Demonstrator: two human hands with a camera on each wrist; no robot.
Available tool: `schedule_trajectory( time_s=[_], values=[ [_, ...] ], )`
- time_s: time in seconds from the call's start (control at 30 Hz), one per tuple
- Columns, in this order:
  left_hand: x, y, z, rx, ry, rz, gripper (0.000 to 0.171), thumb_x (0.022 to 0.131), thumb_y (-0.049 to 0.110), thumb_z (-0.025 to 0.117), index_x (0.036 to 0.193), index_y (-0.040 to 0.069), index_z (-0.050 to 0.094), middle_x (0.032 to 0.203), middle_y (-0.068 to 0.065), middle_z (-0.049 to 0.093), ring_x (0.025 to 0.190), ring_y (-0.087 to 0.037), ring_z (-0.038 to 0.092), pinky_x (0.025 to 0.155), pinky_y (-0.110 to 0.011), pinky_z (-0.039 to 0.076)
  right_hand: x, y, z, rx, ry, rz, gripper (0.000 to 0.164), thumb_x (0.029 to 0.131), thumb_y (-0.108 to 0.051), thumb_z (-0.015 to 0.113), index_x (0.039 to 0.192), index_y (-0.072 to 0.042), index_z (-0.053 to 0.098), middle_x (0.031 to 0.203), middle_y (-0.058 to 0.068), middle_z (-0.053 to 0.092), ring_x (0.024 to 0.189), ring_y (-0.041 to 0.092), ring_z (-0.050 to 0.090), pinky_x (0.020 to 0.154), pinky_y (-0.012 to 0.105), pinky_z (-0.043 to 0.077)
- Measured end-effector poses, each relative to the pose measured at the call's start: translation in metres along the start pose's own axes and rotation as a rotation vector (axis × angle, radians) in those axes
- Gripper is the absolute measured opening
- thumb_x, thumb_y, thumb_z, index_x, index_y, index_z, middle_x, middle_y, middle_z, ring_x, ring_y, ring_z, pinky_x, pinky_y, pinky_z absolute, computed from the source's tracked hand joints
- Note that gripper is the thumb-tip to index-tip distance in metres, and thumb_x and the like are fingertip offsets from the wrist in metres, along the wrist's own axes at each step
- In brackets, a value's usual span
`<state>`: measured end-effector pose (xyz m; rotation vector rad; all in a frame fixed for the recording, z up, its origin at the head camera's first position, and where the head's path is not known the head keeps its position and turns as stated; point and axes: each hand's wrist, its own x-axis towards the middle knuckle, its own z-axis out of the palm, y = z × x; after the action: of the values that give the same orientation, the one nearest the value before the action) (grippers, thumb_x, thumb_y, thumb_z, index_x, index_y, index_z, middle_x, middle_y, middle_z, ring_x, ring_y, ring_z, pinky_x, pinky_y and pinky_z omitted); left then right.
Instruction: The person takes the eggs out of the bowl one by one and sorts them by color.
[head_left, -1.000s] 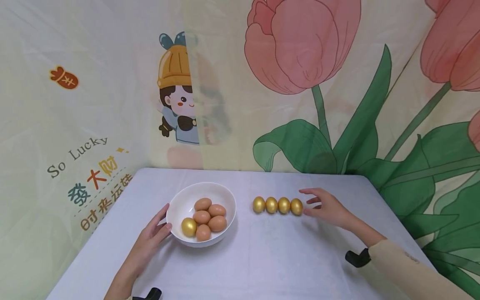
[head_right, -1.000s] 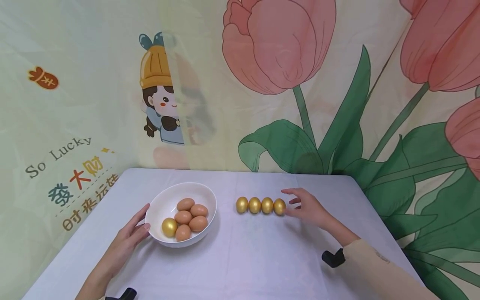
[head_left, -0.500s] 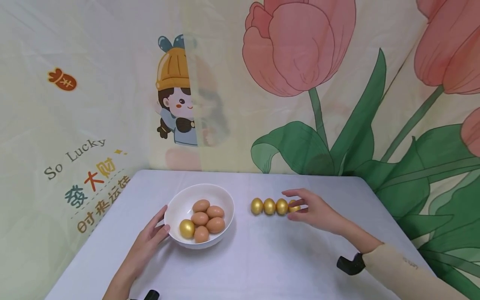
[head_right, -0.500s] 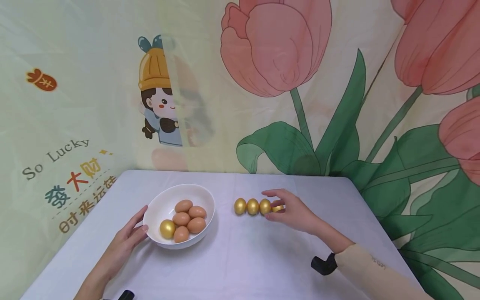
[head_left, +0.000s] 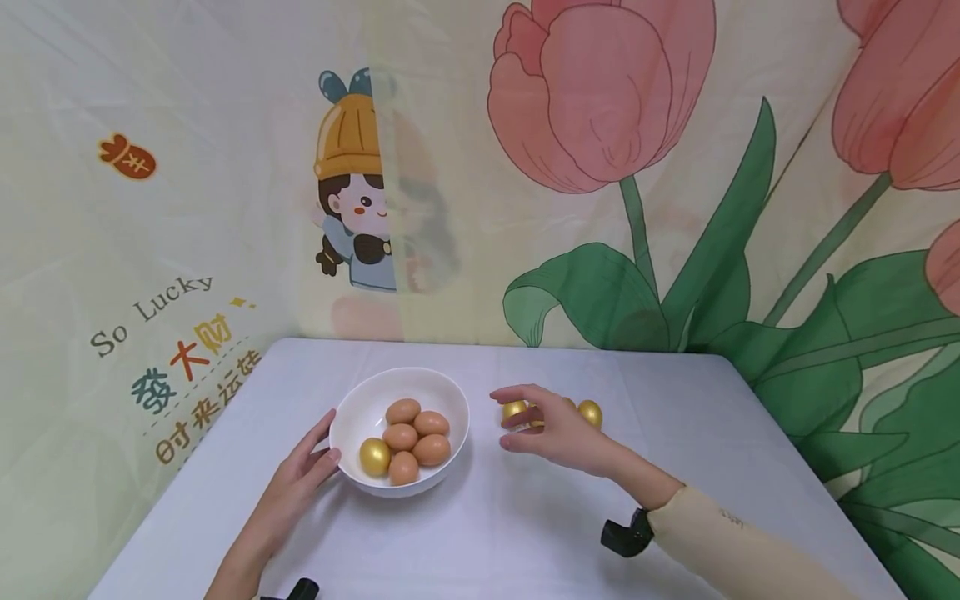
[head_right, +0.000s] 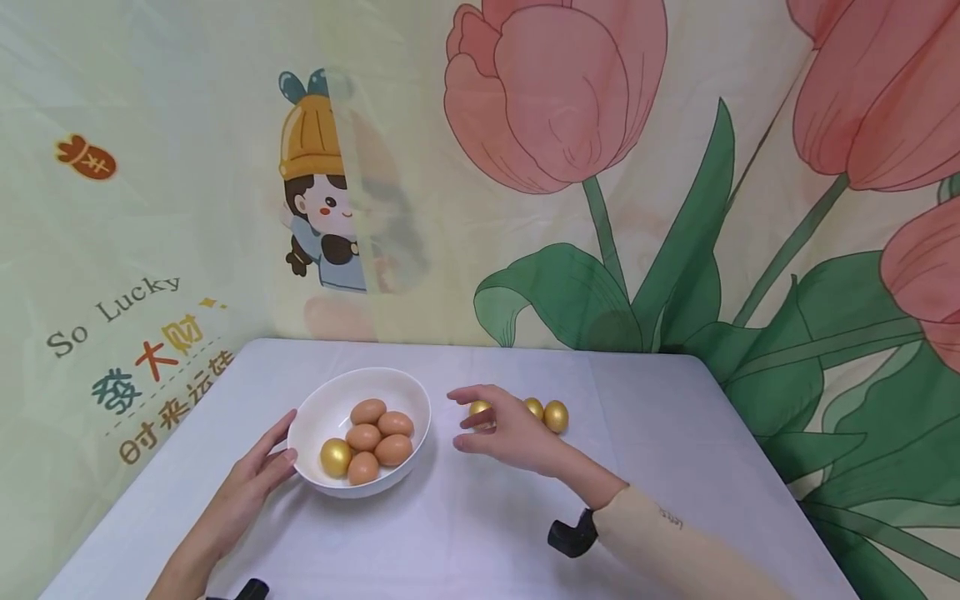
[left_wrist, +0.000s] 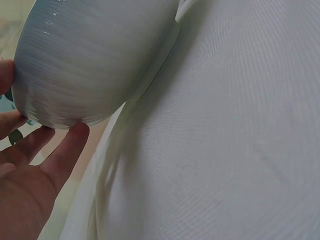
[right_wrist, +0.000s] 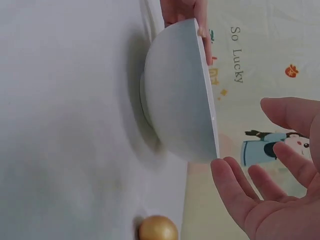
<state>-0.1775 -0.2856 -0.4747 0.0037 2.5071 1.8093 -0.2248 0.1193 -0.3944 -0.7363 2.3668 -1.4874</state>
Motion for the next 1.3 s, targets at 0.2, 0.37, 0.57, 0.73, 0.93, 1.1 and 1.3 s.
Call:
schedule_trajectory(
  time_s=[0.2, 0.37, 0.57, 0.73, 0.93, 1.1, 1.3],
  values=[
    [0.0, 0.002, -0.001, 0.007, -0.004, 0.002, 0.074, 0.111, 0.039, 0.056, 0.172, 0.02, 0.018, 0.175, -0.018, 0.021, 0.149, -0.043, 0.043, 0.095, -0.009, 0.046, 0.019, -0.008, 0.026, 0.052, -0.03, 0.001, 0.058, 0.095, -0.018, 0.083, 0.149, -0.019, 0.059, 0.153, 0.007, 0.055, 0.122, 0.028, 0.069, 0.096, 0.034, 0.061],
    [0.0, 0.001, -0.002, 0.012, -0.005, 0.002, 0.074, 0.112, 0.04, 0.055, 0.172, 0.021, 0.018, 0.176, -0.016, 0.02, 0.15, -0.041, 0.044, 0.096, -0.01, 0.046, 0.034, -0.015, 0.044, 0.113, -0.031, 0.006, 0.057, 0.095, -0.015, 0.082, 0.147, -0.02, 0.06, 0.149, 0.007, 0.058, 0.121, 0.029, 0.07, 0.095, 0.034, 0.061],
    [-0.001, 0.001, -0.003, 0.0, -0.007, 0.011, 0.073, 0.112, 0.038, 0.056, 0.172, 0.02, 0.019, 0.176, -0.017, 0.021, 0.149, -0.042, 0.044, 0.096, -0.01, 0.046, 0.047, -0.024, 0.063, 0.141, -0.069, 0.032, 0.054, 0.096, -0.02, 0.081, 0.146, -0.022, 0.061, 0.149, 0.002, 0.059, 0.118, 0.026, 0.068, 0.093, 0.037, 0.061],
    [-0.001, 0.002, -0.002, 0.004, -0.003, 0.023, 0.072, 0.112, 0.038, 0.055, 0.172, 0.02, 0.02, 0.176, -0.016, 0.022, 0.148, -0.041, 0.045, 0.097, -0.011, 0.046, 0.058, -0.029, 0.078, 0.16, -0.096, 0.058, 0.051, 0.095, -0.019, 0.08, 0.143, -0.024, 0.064, 0.149, 0.004, 0.058, 0.114, 0.023, 0.064, 0.091, 0.037, 0.059],
    [0.0, 0.002, -0.001, 0.016, -0.002, 0.034, 0.072, 0.112, 0.041, 0.055, 0.172, 0.02, 0.02, 0.175, -0.016, 0.023, 0.148, -0.041, 0.045, 0.097, -0.011, 0.046, 0.07, -0.029, 0.095, 0.147, -0.114, 0.005, 0.052, 0.095, -0.013, 0.081, 0.144, -0.017, 0.064, 0.146, 0.004, 0.064, 0.127, 0.032, 0.064, 0.102, 0.03, 0.055],
    [0.0, 0.002, -0.002, 0.025, -0.006, 0.021, 0.073, 0.111, 0.042, 0.055, 0.172, 0.021, 0.02, 0.176, -0.016, 0.022, 0.149, -0.041, 0.045, 0.097, -0.012, 0.047, 0.082, -0.03, 0.108, 0.081, -0.135, -0.009, 0.055, 0.092, -0.01, 0.082, 0.144, -0.013, 0.063, 0.145, 0.007, 0.065, 0.121, 0.025, 0.067, 0.099, 0.023, 0.055],
    [0.001, 0.001, -0.003, 0.019, -0.013, 0.013, 0.073, 0.111, 0.04, 0.055, 0.172, 0.021, 0.02, 0.176, -0.015, 0.021, 0.148, -0.041, 0.046, 0.096, -0.012, 0.047, 0.094, -0.031, 0.121, 0.014, -0.145, -0.001, 0.055, 0.092, -0.006, 0.081, 0.145, -0.01, 0.063, 0.139, 0.013, 0.066, 0.112, 0.02, 0.07, 0.091, 0.02, 0.057]
  ],
)
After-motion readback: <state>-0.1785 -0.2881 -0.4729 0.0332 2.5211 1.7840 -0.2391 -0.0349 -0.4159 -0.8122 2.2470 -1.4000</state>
